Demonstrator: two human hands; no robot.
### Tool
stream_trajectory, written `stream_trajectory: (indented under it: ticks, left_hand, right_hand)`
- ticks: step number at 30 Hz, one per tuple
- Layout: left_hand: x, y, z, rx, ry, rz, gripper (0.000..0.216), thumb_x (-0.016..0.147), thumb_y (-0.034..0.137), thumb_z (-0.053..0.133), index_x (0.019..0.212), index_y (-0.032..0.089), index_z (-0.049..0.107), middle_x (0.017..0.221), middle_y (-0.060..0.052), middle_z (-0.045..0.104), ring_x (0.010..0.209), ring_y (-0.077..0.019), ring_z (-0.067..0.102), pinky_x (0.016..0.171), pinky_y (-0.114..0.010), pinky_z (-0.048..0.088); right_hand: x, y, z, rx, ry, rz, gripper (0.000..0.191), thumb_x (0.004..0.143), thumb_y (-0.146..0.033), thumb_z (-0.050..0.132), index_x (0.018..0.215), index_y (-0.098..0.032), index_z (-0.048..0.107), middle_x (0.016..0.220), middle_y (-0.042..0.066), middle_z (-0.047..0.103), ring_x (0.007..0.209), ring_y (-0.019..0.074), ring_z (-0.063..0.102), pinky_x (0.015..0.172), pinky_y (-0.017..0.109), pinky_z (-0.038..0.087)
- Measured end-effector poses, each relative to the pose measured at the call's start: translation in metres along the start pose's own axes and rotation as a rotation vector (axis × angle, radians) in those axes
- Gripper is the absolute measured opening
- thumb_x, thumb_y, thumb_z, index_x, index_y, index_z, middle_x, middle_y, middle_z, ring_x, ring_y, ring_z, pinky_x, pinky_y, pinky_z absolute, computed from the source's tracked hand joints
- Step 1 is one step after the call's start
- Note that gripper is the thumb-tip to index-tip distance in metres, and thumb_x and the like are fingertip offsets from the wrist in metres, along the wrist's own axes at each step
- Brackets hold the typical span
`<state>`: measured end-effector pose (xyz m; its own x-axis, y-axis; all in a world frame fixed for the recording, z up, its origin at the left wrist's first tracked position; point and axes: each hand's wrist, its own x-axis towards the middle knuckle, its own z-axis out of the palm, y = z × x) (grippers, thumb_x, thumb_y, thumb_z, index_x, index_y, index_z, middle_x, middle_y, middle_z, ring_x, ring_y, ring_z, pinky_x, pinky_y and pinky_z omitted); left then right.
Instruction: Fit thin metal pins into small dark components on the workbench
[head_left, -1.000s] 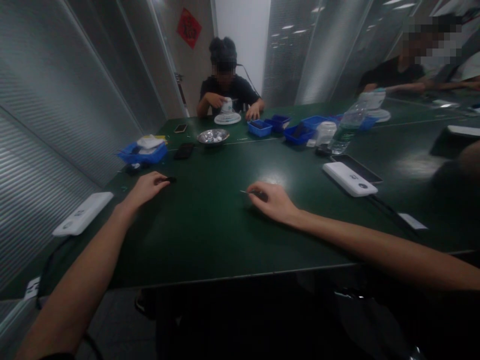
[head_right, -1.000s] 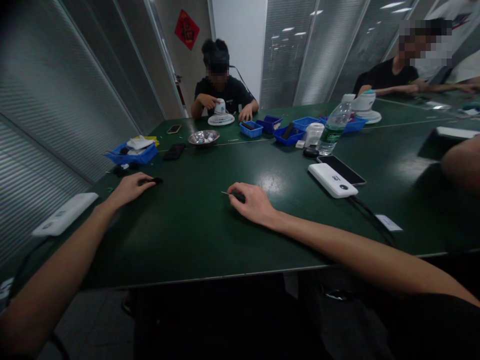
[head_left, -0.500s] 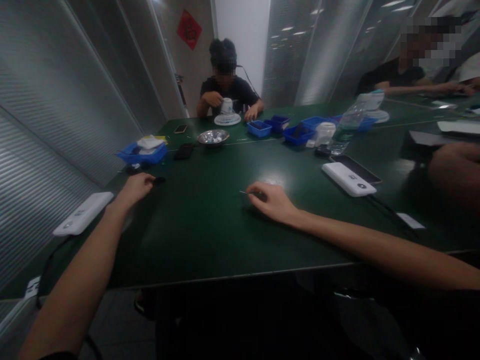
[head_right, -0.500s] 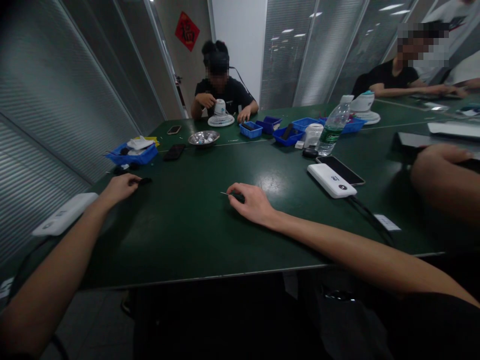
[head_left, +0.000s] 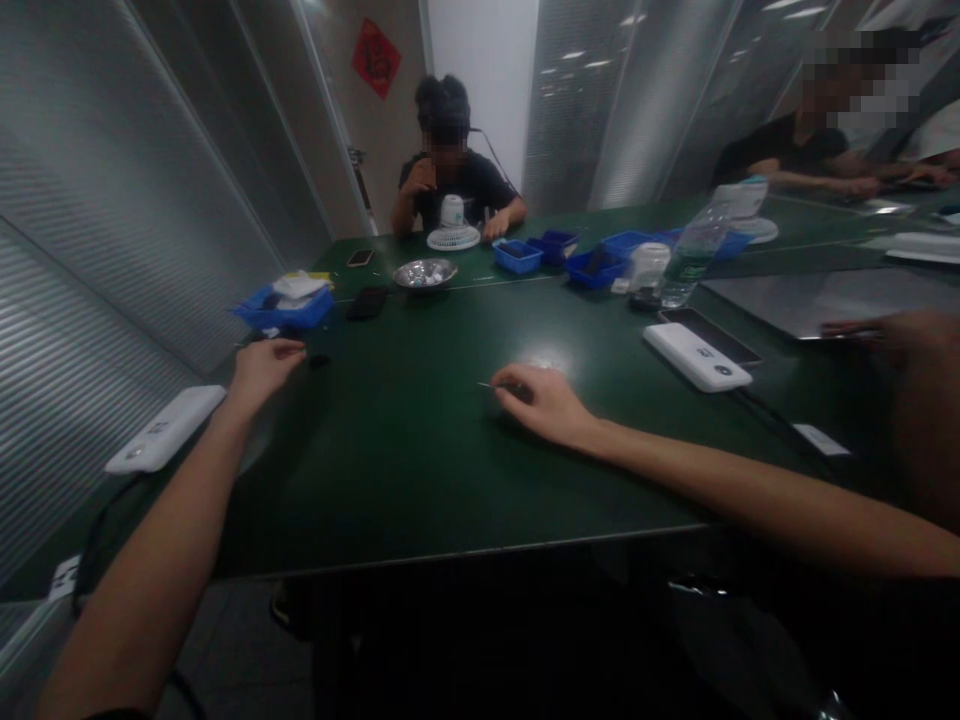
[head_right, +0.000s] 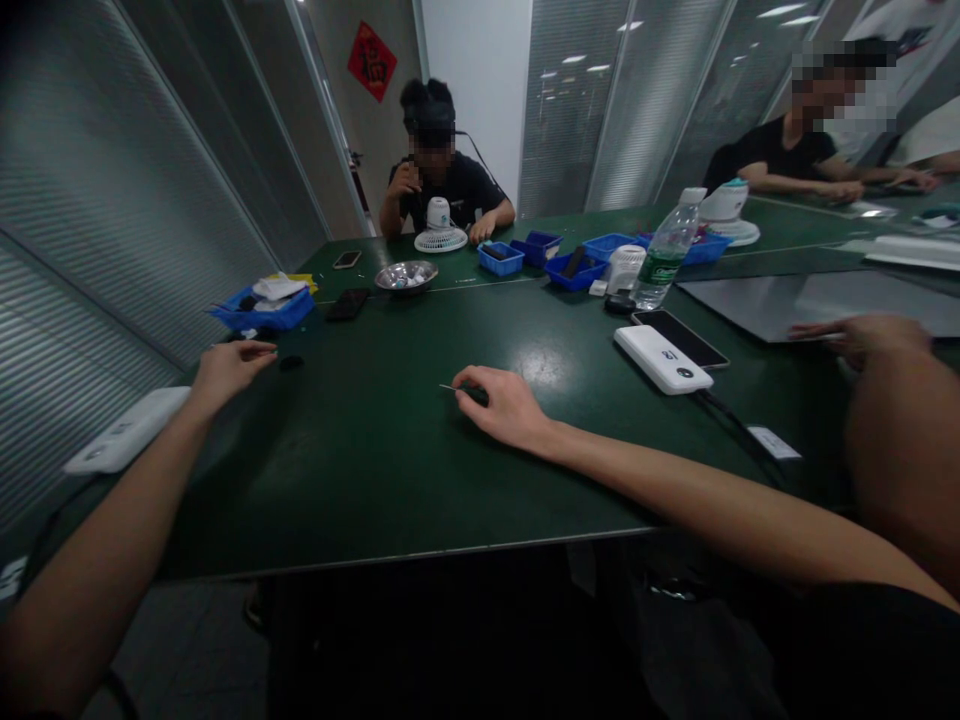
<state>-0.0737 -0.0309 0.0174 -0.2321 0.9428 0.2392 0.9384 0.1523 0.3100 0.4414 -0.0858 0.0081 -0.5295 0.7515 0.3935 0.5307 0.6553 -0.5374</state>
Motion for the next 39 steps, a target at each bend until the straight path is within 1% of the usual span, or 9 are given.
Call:
stream_trajectory:
  ticks: [5, 15, 18, 21, 27, 32, 35, 37, 39]
  left_hand:
    - [-0.001, 0.01, 0.001, -0.103, -0.016, -0.033, 0.041, 0.091, 0.034, 0.075, 0.126, 0.012, 0.072, 0.11, -0.003, 0.076, 0.094, -0.015, 0.066, 0.082, -0.021, 0.045]
    - [0.003, 0.009, 0.008, -0.161, -0.122, -0.007, 0.039, 0.092, 0.031, 0.073, 0.127, 0.013, 0.071, 0.116, -0.004, 0.075, 0.1, -0.016, 0.064, 0.085, -0.022, 0.044]
    - [0.003, 0.01, 0.01, -0.133, -0.139, 0.017, 0.037, 0.091, 0.031, 0.073, 0.123, 0.013, 0.073, 0.114, -0.004, 0.076, 0.096, -0.0162, 0.065, 0.084, -0.022, 0.045]
    - [0.003, 0.012, 0.01, -0.117, -0.141, 0.02, 0.034, 0.089, 0.031, 0.074, 0.118, 0.016, 0.076, 0.112, -0.004, 0.076, 0.094, -0.0176, 0.066, 0.081, -0.023, 0.045]
    - [-0.001, 0.014, 0.008, -0.055, -0.074, 0.009, 0.037, 0.091, 0.034, 0.071, 0.122, 0.016, 0.076, 0.111, -0.004, 0.075, 0.091, -0.0175, 0.064, 0.075, -0.022, 0.044]
    - [-0.001, 0.01, 0.013, -0.096, -0.121, -0.07, 0.039, 0.089, 0.04, 0.069, 0.121, 0.018, 0.077, 0.103, -0.003, 0.076, 0.077, -0.0177, 0.064, 0.071, -0.025, 0.046]
    - [0.002, 0.006, 0.015, -0.124, -0.105, -0.106, 0.039, 0.086, 0.041, 0.071, 0.118, 0.02, 0.079, 0.108, -0.006, 0.077, 0.088, -0.0227, 0.068, 0.077, -0.029, 0.05]
    - [0.003, 0.004, 0.016, -0.149, -0.087, -0.114, 0.038, 0.084, 0.042, 0.072, 0.115, 0.021, 0.079, 0.113, -0.007, 0.076, 0.098, -0.0262, 0.069, 0.083, -0.032, 0.051]
    - [0.004, 0.004, 0.016, -0.175, -0.073, -0.119, 0.037, 0.082, 0.042, 0.072, 0.112, 0.021, 0.08, 0.115, -0.009, 0.076, 0.104, -0.029, 0.069, 0.086, -0.035, 0.052]
  right_hand:
    - [0.0, 0.0, 0.0, 0.01, -0.005, -0.009, 0.021, 0.099, -0.031, 0.057, 0.112, -0.02, 0.068, 0.101, 0.005, 0.072, 0.083, 0.0181, 0.064, 0.073, 0.031, 0.048]
    - [-0.001, 0.0, 0.001, 0.006, 0.003, -0.005, 0.021, 0.098, -0.032, 0.058, 0.111, -0.02, 0.069, 0.1, 0.005, 0.072, 0.081, 0.0169, 0.064, 0.071, 0.031, 0.048]
    - [0.0, 0.0, 0.002, -0.005, 0.011, 0.001, 0.02, 0.098, -0.03, 0.058, 0.11, -0.02, 0.069, 0.099, 0.004, 0.072, 0.081, 0.0171, 0.065, 0.072, 0.031, 0.048]
    - [0.001, -0.001, 0.001, -0.008, 0.012, 0.004, 0.02, 0.098, -0.031, 0.058, 0.11, -0.02, 0.069, 0.1, 0.004, 0.073, 0.083, 0.0178, 0.065, 0.073, 0.031, 0.048]
    - [0.0, -0.001, -0.001, -0.005, -0.008, 0.003, 0.021, 0.098, -0.032, 0.057, 0.111, -0.02, 0.069, 0.1, 0.005, 0.073, 0.081, 0.0175, 0.065, 0.072, 0.031, 0.047]
    - [-0.001, 0.0, 0.0, 0.0, -0.01, 0.004, 0.022, 0.099, -0.032, 0.057, 0.113, -0.02, 0.069, 0.101, 0.005, 0.072, 0.082, 0.0171, 0.064, 0.072, 0.031, 0.048]
    - [-0.001, 0.0, 0.0, 0.001, -0.014, 0.004, 0.022, 0.098, -0.032, 0.057, 0.112, -0.02, 0.069, 0.1, 0.005, 0.072, 0.081, 0.0171, 0.064, 0.072, 0.031, 0.048]
    - [0.0, -0.001, 0.0, 0.001, -0.018, 0.004, 0.022, 0.098, -0.032, 0.057, 0.112, -0.02, 0.069, 0.1, 0.005, 0.072, 0.081, 0.0171, 0.064, 0.071, 0.031, 0.048]
    - [0.0, -0.001, -0.001, -0.002, -0.019, 0.004, 0.022, 0.098, -0.032, 0.057, 0.112, -0.02, 0.069, 0.1, 0.006, 0.072, 0.08, 0.0174, 0.063, 0.071, 0.032, 0.047]
